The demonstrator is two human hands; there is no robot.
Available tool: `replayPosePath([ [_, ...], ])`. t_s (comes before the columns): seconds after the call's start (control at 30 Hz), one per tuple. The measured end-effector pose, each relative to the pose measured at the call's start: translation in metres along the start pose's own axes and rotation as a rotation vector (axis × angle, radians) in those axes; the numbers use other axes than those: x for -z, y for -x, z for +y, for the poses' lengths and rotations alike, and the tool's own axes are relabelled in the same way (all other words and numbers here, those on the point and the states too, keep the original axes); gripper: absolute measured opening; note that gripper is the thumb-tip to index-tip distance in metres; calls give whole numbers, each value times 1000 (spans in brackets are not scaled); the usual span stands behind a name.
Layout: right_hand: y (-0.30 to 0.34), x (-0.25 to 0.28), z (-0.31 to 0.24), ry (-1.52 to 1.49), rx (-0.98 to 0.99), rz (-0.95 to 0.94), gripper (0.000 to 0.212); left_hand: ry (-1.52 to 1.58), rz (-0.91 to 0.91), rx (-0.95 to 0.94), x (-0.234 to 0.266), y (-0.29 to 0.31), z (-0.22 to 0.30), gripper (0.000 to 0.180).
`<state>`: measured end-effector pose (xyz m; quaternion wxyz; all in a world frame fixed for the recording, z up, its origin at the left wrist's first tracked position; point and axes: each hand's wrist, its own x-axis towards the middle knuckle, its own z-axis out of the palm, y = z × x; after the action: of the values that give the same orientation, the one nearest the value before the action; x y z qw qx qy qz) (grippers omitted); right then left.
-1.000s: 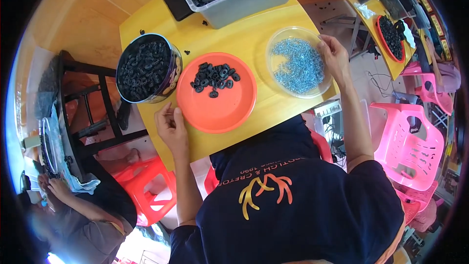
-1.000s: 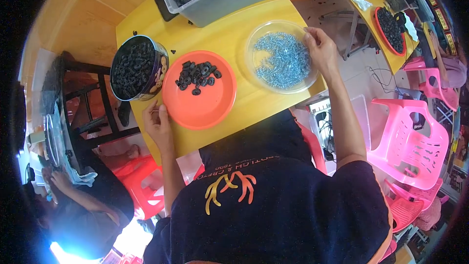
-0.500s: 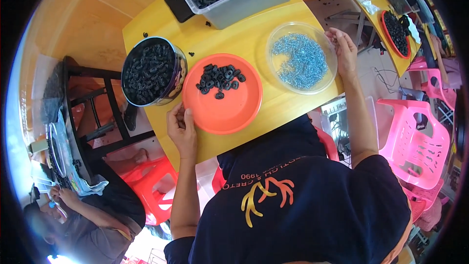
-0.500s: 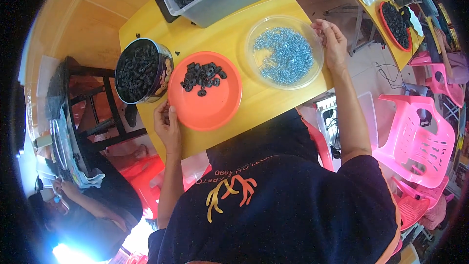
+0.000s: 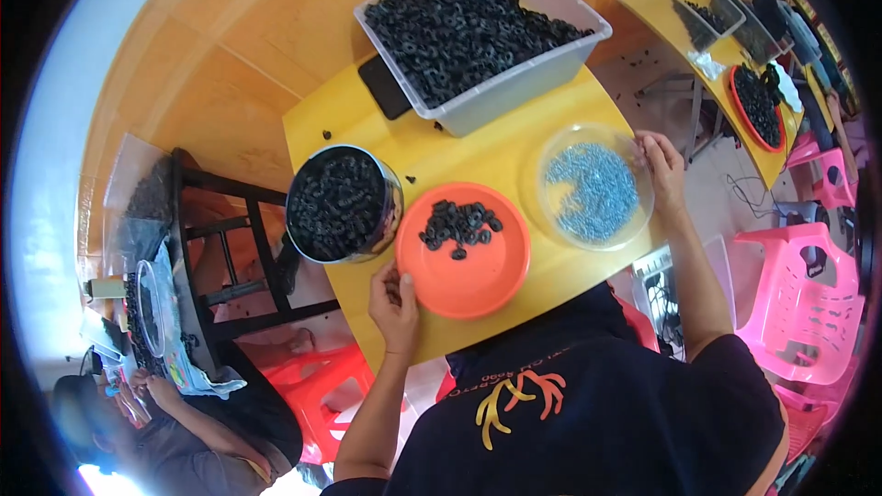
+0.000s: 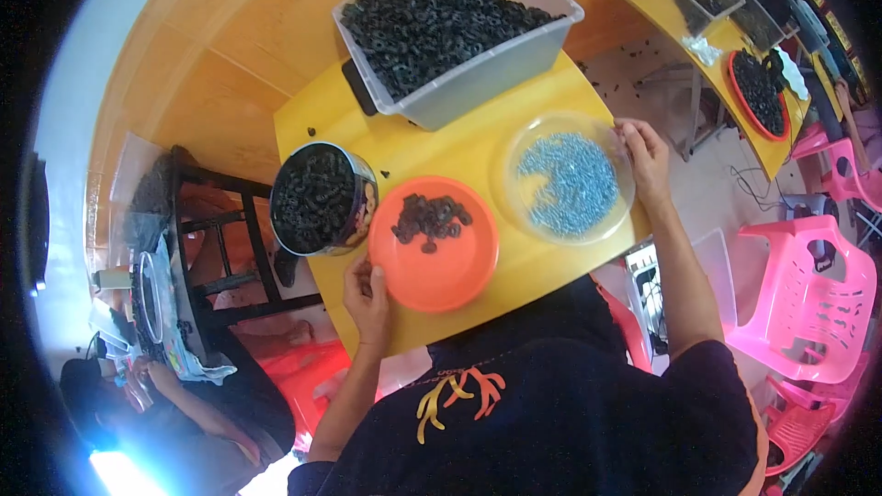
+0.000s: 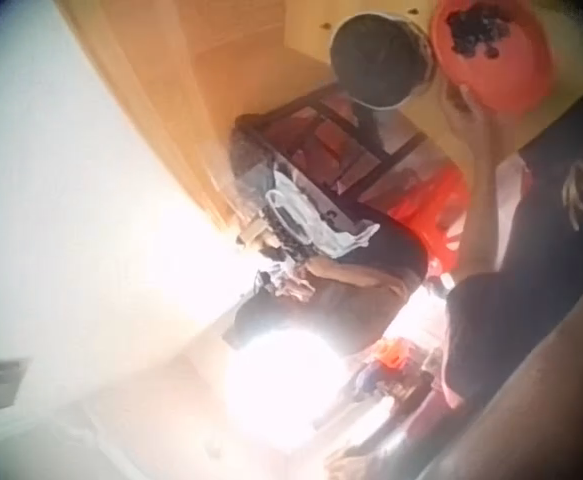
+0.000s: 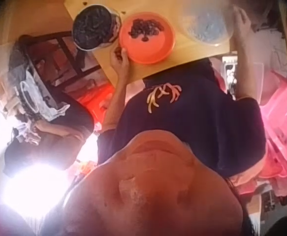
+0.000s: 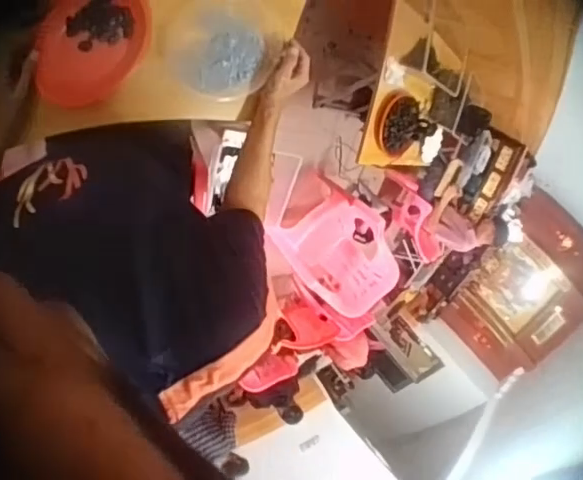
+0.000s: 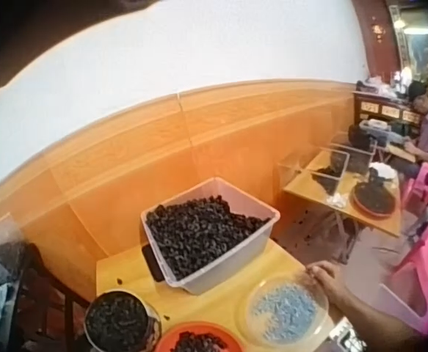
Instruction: The person assembles components by picking up beads and plastic pieces from containers and inserting the beads into the plastic pieces by hand.
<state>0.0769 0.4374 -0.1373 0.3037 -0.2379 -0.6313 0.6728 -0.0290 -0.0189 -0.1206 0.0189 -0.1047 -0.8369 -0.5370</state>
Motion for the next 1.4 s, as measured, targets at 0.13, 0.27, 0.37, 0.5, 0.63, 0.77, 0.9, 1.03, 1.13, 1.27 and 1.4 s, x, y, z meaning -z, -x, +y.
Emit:
replayPosePath([
  [0.13, -1, 0, 0, -18, -18, 31, 28, 45, 4, -14, 0, -1, -2, 28],
  [0.27, -1, -1, -1, -21, -66, 82, 28, 88, -14, -22, 1, -2, -6, 27],
  [0.37, 0, -3, -2, 48, -62, 93, 29, 118, -17, -16, 1, 0, -9, 28],
  [0.5, -3, -4, 0, 80, -61, 100, 30, 159, -23, 8, 0, 0, -15, 29],
  [0.63, -6, -1, 6, 143, 17, 112, 30, 106, -9, -72, 2, -3, -19, 29],
  [0.77, -6, 6, 12, 147, -8, 116, 31, 15, -107, 19, 8, 3, -16, 41],
  [0.9, -7, 7, 13, 33, -89, 96, 27, 25, -36, -8, 3, -1, -12, 46],
  [1.03, -7, 3, 9, 14, -68, 58, 27, -74, -10, -50, 3, 0, -8, 44],
  [1.13, -5, 1, 7, 25, -49, 55, 28, -90, -21, -23, 4, -1, -6, 41],
  [1.27, -5, 2, 7, 36, -40, 30, 29, -302, 84, -308, 4, -4, 2, 37],
  [1.4, -5, 1, 9, 66, -42, 27, 30, -445, -19, -631, -1, -11, 22, 35],
])
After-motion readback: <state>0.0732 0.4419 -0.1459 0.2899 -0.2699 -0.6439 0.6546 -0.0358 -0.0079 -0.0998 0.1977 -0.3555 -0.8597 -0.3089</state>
